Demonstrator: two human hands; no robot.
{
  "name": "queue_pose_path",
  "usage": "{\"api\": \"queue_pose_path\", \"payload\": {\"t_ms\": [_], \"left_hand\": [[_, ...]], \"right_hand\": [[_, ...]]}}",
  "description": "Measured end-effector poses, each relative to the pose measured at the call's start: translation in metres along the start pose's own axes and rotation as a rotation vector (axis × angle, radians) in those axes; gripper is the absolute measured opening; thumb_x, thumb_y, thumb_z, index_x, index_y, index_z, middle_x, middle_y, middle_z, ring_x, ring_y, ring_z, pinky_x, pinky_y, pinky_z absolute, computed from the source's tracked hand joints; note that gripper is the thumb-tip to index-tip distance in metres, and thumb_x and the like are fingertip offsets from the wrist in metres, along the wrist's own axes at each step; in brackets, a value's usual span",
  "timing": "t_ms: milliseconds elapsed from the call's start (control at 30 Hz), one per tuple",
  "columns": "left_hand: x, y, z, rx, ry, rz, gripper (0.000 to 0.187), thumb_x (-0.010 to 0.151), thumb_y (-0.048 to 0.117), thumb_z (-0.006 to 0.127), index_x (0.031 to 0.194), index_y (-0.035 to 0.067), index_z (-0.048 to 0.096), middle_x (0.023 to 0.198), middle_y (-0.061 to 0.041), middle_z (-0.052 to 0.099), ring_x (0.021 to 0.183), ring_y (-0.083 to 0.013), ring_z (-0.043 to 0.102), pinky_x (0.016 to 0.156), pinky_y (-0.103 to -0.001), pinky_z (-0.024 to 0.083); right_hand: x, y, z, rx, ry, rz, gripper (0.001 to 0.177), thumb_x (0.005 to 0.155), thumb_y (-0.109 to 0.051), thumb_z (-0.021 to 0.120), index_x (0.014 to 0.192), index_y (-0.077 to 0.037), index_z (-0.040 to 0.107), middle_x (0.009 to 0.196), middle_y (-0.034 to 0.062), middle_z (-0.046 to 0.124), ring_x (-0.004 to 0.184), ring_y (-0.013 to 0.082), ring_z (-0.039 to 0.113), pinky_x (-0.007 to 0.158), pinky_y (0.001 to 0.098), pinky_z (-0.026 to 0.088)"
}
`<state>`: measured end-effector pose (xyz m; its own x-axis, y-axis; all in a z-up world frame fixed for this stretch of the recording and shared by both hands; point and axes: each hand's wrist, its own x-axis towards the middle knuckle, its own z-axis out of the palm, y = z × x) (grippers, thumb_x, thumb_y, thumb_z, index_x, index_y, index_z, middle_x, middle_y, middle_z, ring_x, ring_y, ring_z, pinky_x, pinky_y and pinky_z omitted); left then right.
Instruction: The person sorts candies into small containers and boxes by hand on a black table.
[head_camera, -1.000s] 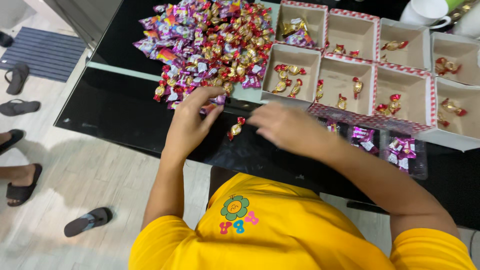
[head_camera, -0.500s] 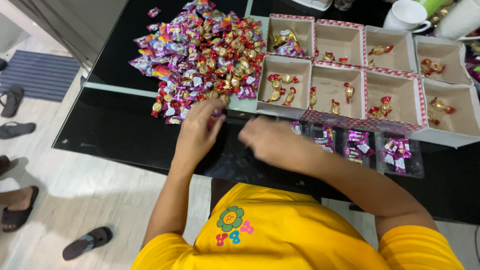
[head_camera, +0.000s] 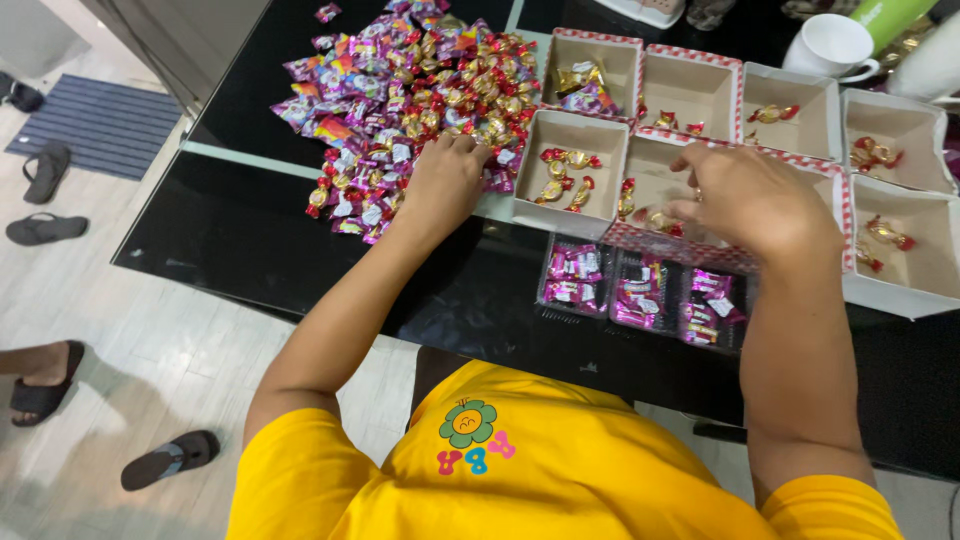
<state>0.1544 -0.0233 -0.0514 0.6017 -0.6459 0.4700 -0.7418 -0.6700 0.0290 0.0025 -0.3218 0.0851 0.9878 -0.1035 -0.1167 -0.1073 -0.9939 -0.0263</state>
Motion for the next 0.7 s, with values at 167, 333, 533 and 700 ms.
{"api": "queue_pose_path", "payload": {"t_ms": [167,333,533,700], "left_hand": [[0.015,-0.006,0.032,0.222,-0.018,-0.007,0.023,0.084,0.009,0.065,0.106,0.005,0.069,0.099,-0.013,0.070,0.097,-0.0306,0.066,0.081,-0.043,0.051],[0.023,-0.004,0.017,0.094,0.010,-0.037,0.015,0.086,0.003,0.064,0.101,0.001,0.066,0.091,-0.018,0.071,0.090,-0.0357,0.070,0.081,-0.047,0.054],[0.067,0.029,-0.034,-0.421,0.318,-0.044,0.017,0.090,-0.007,0.064,0.105,-0.001,0.066,0.100,-0.023,0.072,0.094,-0.0409,0.070,0.081,-0.049,0.055],[0.152,0.090,0.030,-0.483,0.171,0.145,0.023,0.093,0.012,0.066,0.113,0.003,0.073,0.094,-0.022,0.074,0.089,-0.0387,0.072,0.078,-0.048,0.055]], "right_hand": [[-0.006,0.022,-0.011,0.081,0.086,-0.007,0.060,0.084,-0.043,0.078,0.131,-0.008,0.064,0.115,0.0157,0.074,0.109,0.0358,0.069,0.092,0.0490,0.053],[-0.016,0.048,-0.025,0.165,0.099,0.105,0.065,0.085,-0.044,0.077,0.139,-0.011,0.062,0.124,0.0131,0.072,0.102,0.0346,0.072,0.089,0.0473,0.055],[-0.026,0.089,-0.027,0.288,0.176,0.110,0.069,0.084,-0.041,0.078,0.142,-0.009,0.060,0.121,0.0173,0.072,0.106,0.0308,0.070,0.086,0.0447,0.056],[-0.032,0.109,-0.029,0.328,0.228,0.053,0.064,0.083,-0.035,0.081,0.137,-0.005,0.064,0.121,0.0155,0.073,0.105,0.0311,0.070,0.085,0.0438,0.057]]}}
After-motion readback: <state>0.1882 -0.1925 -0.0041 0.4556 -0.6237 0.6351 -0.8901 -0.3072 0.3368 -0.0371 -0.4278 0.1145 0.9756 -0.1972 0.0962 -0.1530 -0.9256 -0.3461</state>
